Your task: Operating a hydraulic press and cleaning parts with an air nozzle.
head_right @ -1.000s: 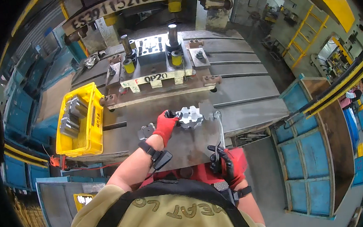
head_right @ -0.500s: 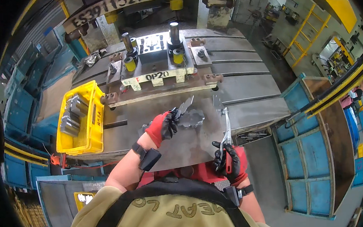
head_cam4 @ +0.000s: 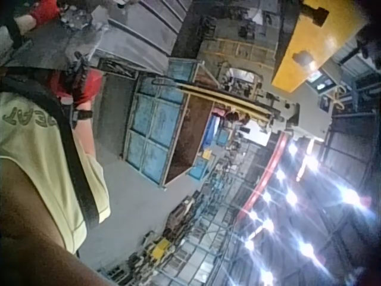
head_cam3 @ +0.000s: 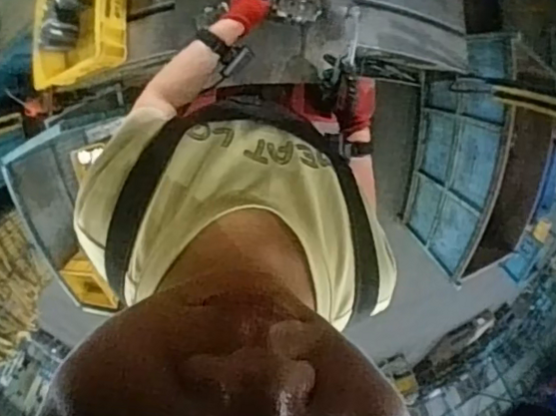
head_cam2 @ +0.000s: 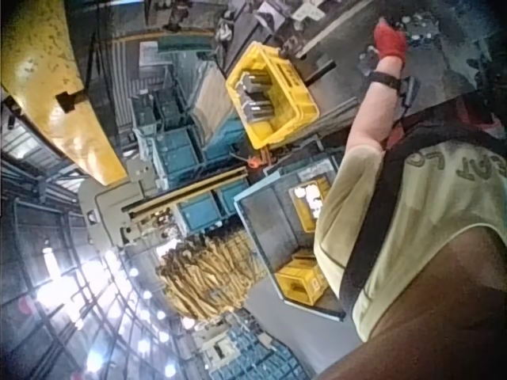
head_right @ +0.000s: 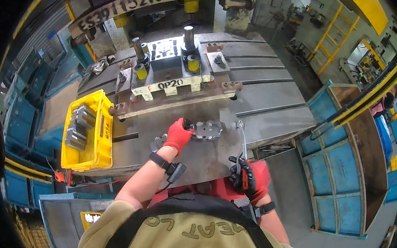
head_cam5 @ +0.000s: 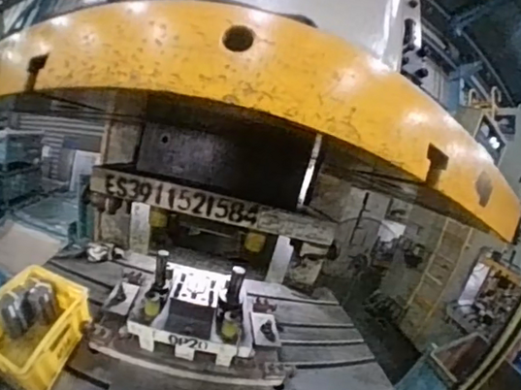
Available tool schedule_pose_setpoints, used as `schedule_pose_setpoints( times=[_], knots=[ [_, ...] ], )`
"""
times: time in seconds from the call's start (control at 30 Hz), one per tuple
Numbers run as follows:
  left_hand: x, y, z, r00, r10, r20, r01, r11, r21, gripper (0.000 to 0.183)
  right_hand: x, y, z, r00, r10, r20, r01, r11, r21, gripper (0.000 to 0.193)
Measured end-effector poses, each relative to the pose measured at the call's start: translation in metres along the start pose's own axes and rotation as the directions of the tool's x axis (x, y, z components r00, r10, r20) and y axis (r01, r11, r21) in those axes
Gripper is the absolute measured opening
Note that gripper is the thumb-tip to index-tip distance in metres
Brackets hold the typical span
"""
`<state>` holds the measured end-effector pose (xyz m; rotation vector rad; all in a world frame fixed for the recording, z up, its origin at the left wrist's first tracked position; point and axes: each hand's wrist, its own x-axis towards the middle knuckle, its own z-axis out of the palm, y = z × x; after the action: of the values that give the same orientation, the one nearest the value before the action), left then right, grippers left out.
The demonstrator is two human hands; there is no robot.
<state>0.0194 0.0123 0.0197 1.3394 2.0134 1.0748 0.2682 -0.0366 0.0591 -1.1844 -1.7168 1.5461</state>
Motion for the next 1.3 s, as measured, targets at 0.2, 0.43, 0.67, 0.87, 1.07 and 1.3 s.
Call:
schedule_pose_setpoints(
  times=[0.2,0.43,0.67,0.87,1.07,1.3],
  knots=[
    [-0.015,0.005,-0.011,0.995,0.054,-0.081,-0.021,0.932,0.362,0.055,0.018,0.012,0.003,0.965,0.182,0.19,-0.263,0.711,0.652,0.032],
    [-0.047,-0.021,-0.078,0.983,-0.072,-0.166,-0.01,0.894,-0.447,0.036,0.085,-0.066,0.009,0.979,0.038,0.203,-0.141,0.84,0.524,0.017],
    [-0.105,-0.103,-0.143,0.866,-0.327,-0.38,-0.001,0.757,-0.653,0.021,0.203,-0.13,0.036,0.968,-0.065,0.241,-0.056,0.884,0.464,0.022],
    [-0.176,-0.172,-0.137,0.701,-0.523,-0.485,0.081,0.734,-0.674,0.016,0.289,-0.118,0.054,0.911,-0.309,0.275,0.24,0.936,0.257,0.02],
    [-0.218,-0.205,-0.117,0.639,-0.686,-0.349,0.491,0.712,-0.502,0.017,0.296,-0.114,0.058,0.934,-0.173,0.312,0.055,0.935,0.351,0.019],
    [-0.199,-0.182,-0.108,0.644,-0.762,-0.07,0.671,0.606,-0.427,0.023,0.286,-0.127,0.064,0.977,-0.088,0.192,0.061,0.988,0.143,0.024]
  ],
)
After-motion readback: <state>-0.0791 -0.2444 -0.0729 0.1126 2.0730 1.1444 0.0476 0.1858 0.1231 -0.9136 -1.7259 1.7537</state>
